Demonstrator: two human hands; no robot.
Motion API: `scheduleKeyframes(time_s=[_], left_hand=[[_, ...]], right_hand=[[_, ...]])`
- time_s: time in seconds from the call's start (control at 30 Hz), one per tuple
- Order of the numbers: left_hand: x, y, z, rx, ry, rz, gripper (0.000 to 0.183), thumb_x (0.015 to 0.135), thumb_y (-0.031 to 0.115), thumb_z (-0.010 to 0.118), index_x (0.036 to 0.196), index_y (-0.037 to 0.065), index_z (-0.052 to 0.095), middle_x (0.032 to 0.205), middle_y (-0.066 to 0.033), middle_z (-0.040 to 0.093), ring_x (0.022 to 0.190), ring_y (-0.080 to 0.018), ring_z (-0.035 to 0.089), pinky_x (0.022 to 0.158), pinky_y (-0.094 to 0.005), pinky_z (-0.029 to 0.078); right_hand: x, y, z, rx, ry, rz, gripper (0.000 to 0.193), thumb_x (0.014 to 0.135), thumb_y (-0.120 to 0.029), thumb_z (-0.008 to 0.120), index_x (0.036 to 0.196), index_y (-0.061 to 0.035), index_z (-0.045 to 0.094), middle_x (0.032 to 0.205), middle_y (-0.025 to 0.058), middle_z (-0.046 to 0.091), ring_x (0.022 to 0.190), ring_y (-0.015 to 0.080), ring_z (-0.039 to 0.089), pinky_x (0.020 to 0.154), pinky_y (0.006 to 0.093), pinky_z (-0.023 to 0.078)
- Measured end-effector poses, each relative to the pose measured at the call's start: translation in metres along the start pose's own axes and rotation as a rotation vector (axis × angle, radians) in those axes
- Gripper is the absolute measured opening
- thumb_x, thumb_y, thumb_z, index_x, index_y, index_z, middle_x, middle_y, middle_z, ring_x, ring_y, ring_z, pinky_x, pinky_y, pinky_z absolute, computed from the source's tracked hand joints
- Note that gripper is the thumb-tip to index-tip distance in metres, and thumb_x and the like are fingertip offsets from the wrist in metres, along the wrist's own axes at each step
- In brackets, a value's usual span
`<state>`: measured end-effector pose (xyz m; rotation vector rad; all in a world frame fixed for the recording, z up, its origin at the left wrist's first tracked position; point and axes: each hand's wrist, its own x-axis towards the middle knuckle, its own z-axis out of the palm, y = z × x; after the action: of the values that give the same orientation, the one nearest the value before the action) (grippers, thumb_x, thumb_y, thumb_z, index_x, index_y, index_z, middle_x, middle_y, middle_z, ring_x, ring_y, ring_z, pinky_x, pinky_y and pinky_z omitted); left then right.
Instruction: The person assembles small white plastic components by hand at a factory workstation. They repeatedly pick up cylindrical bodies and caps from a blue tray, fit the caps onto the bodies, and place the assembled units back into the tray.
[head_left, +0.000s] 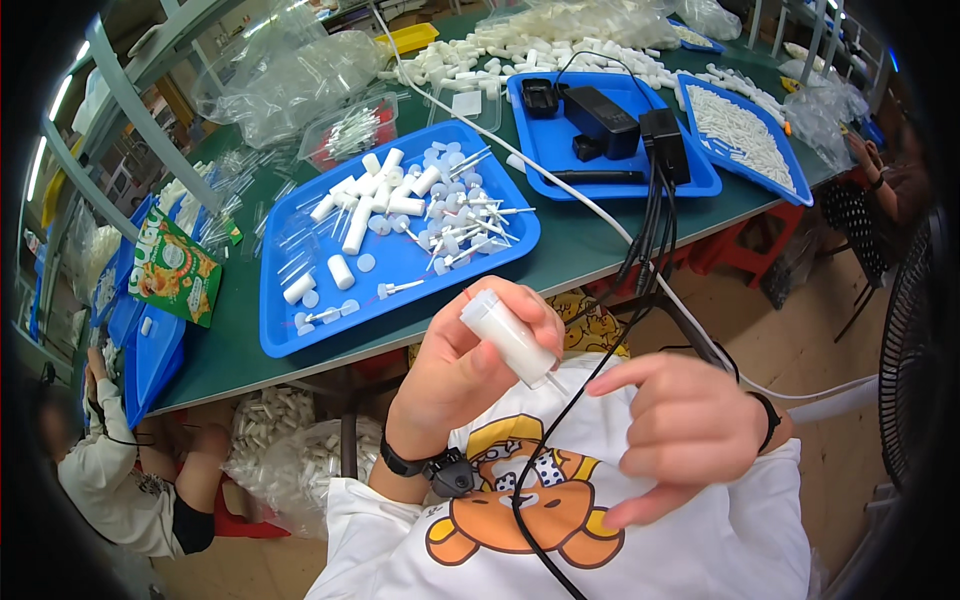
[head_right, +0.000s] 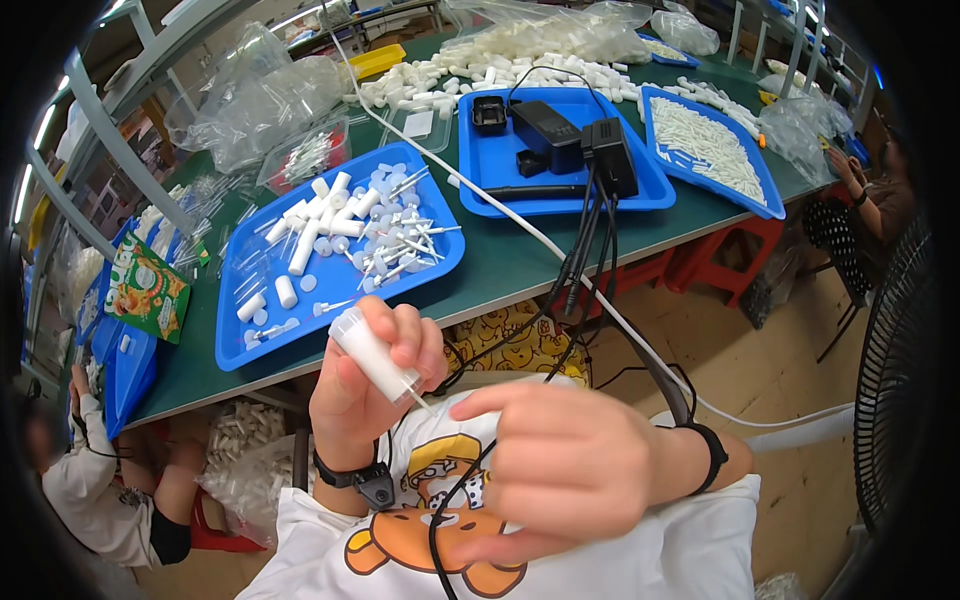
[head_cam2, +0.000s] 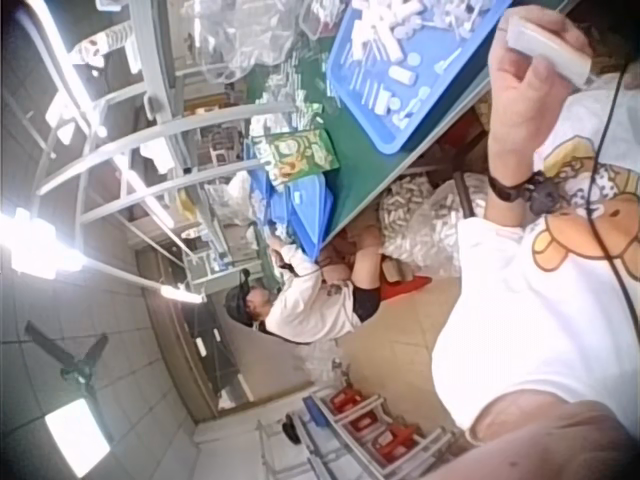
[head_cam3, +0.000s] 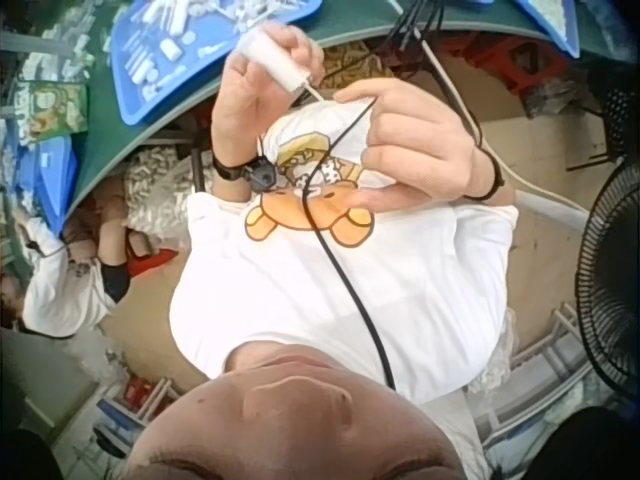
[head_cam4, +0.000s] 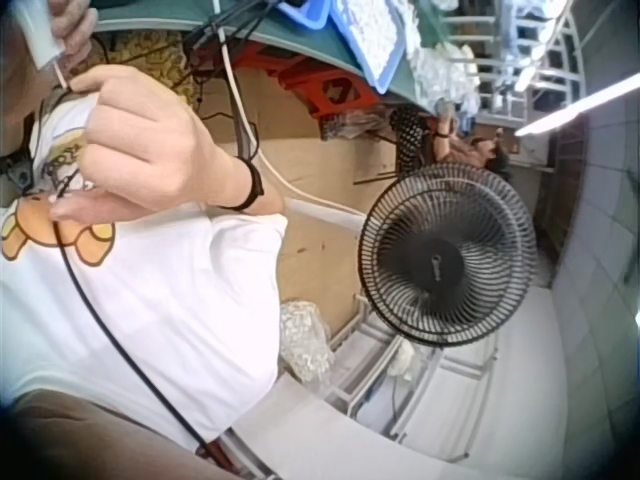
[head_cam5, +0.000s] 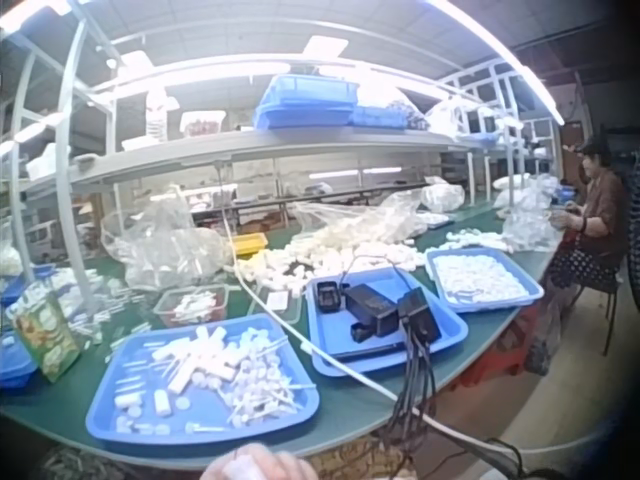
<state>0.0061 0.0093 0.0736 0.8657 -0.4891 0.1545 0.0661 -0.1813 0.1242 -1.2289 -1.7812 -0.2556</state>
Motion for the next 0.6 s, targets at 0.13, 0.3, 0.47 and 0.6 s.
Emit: scheduleKeyframes(time_s=[0.13, 0.3, 0.47, 0.6], left_hand=[[0.0, -0.003, -0.004, -0.147, -0.063, 0.008, 0.038, 0.083, 0.028, 0.065, 0.108, 0.003, 0.049, 0.098, -0.0102, 0.055, 0.094, -0.0194, 0.052, 0.078, -0.0323, 0.043], [-0.001, -0.003, -0.003, -0.112, -0.041, 0.02, 0.039, 0.081, 0.027, 0.068, 0.107, 0.003, 0.051, 0.099, -0.0108, 0.056, 0.097, -0.0206, 0.053, 0.08, -0.0338, 0.045], [-0.001, -0.002, -0.001, -0.056, -0.028, 0.032, 0.041, 0.079, 0.027, 0.07, 0.107, 0.003, 0.053, 0.101, -0.0117, 0.058, 0.099, -0.0206, 0.055, 0.082, -0.033, 0.045], [-0.002, 0.001, 0.0, 0.046, -0.006, 0.023, 0.04, 0.078, 0.028, 0.071, 0.104, 0.002, 0.055, 0.1, -0.0116, 0.059, 0.097, -0.019, 0.056, 0.081, -0.0311, 0.046]], right_hand=[[0.002, -0.001, 0.007, 0.005, -0.069, -0.077, 0.035, 0.074, -0.023, 0.074, 0.059, -0.0004, 0.052, 0.053, 0.001, 0.038, 0.046, 0.0143, 0.038, 0.083, 0.0506, 0.05], [0.0, -0.001, 0.011, -0.001, -0.065, -0.038, 0.038, 0.074, -0.022, 0.073, 0.055, -0.0014, 0.047, 0.05, 0.001, 0.035, 0.043, 0.0146, 0.036, 0.088, 0.0549, 0.046], [-0.002, -0.005, 0.013, -0.01, -0.073, -0.032, 0.044, 0.075, -0.022, 0.072, 0.05, -0.0042, 0.04, 0.048, 0.0001, 0.031, 0.041, 0.0133, 0.033, 0.091, 0.0579, 0.042], [-0.002, -0.006, 0.014, -0.016, -0.053, -0.028, 0.049, 0.074, -0.023, 0.073, 0.048, -0.0062, 0.035, 0.047, -0.0004, 0.028, 0.039, 0.0125, 0.029, 0.091, 0.0582, 0.041]])
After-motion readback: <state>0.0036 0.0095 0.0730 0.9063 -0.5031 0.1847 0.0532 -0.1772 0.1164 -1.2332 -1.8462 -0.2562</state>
